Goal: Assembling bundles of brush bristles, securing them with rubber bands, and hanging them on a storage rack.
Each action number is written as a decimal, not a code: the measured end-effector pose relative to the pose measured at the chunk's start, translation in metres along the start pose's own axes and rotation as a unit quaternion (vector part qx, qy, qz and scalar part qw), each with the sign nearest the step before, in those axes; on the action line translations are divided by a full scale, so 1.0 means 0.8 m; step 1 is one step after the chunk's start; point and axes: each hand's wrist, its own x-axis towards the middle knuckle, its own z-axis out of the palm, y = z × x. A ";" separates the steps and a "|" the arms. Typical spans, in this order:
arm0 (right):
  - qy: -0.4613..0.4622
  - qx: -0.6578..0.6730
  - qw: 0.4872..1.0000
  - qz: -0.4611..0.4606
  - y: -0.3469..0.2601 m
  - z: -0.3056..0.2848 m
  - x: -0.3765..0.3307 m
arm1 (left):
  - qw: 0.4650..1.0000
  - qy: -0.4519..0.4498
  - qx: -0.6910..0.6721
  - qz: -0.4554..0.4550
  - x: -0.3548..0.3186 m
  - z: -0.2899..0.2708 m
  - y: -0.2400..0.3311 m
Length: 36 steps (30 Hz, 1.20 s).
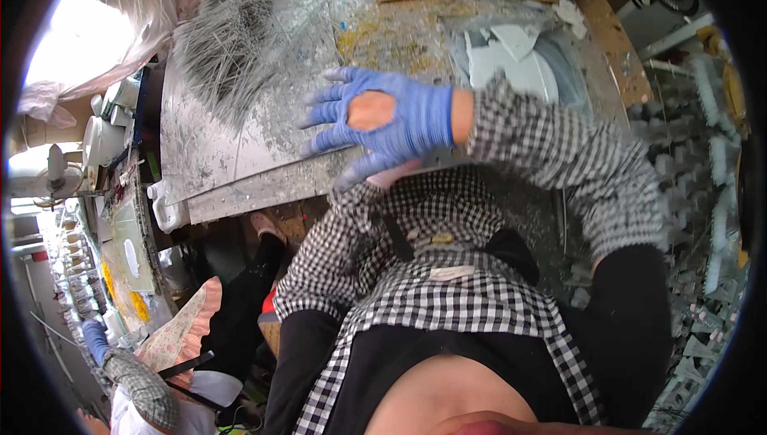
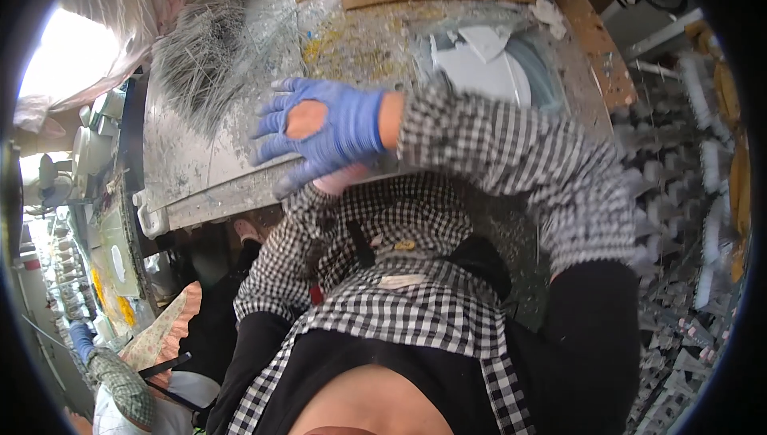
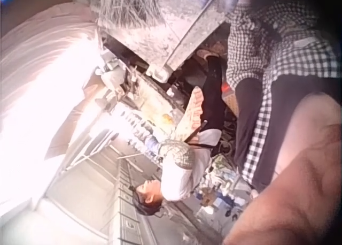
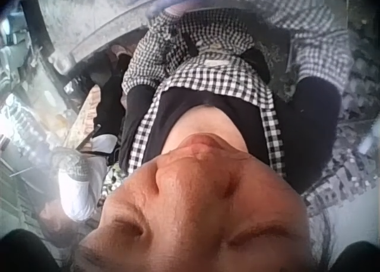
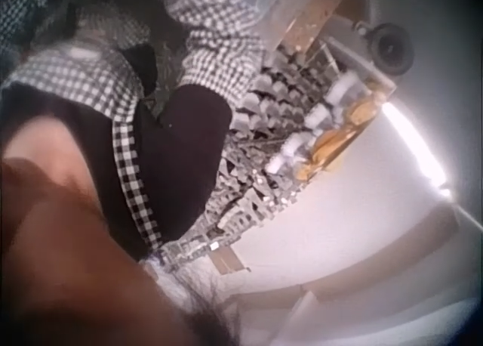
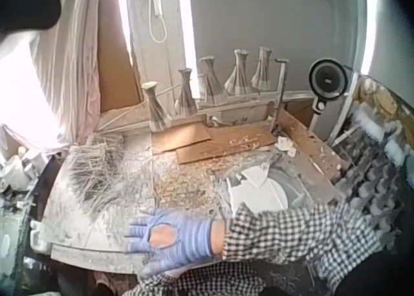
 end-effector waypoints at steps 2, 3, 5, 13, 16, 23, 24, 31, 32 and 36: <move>-0.113 0.037 0.993 -0.010 -0.003 -0.013 0.020 | 0.998 -0.007 0.049 -0.036 -0.003 0.012 0.014; -0.049 -0.011 0.997 -0.064 -0.008 -0.024 0.024 | 0.996 -0.010 0.072 -0.060 -0.016 0.014 0.030; -0.021 -0.014 0.995 -0.096 -0.012 -0.022 0.020 | 0.988 -0.023 0.112 -0.102 -0.031 0.030 0.045; -0.042 0.138 0.983 -0.116 -0.026 -0.034 0.038 | 0.922 -0.087 0.265 -0.267 -0.063 0.051 -0.015; 0.016 0.136 0.985 -0.101 -0.049 -0.069 0.029 | 0.885 -0.106 0.319 -0.323 -0.085 0.078 0.009; 0.183 0.314 0.931 0.037 0.000 -0.060 -0.046 | 0.777 -0.156 0.428 -0.434 -0.120 0.134 0.035; 0.184 0.313 0.931 0.041 0.003 -0.046 -0.074 | 0.776 -0.154 0.428 -0.438 -0.120 0.132 0.033; 0.172 0.016 0.934 0.312 0.020 0.177 -0.138 | 0.594 -0.324 0.734 -0.054 -0.088 0.064 0.034; 0.174 0.017 0.934 0.312 0.025 0.179 -0.138 | 0.593 -0.325 0.735 -0.053 -0.087 0.069 0.036; 0.141 0.130 0.931 0.312 0.015 0.153 -0.136 | 0.079 -0.502 0.844 0.170 -0.065 0.059 0.051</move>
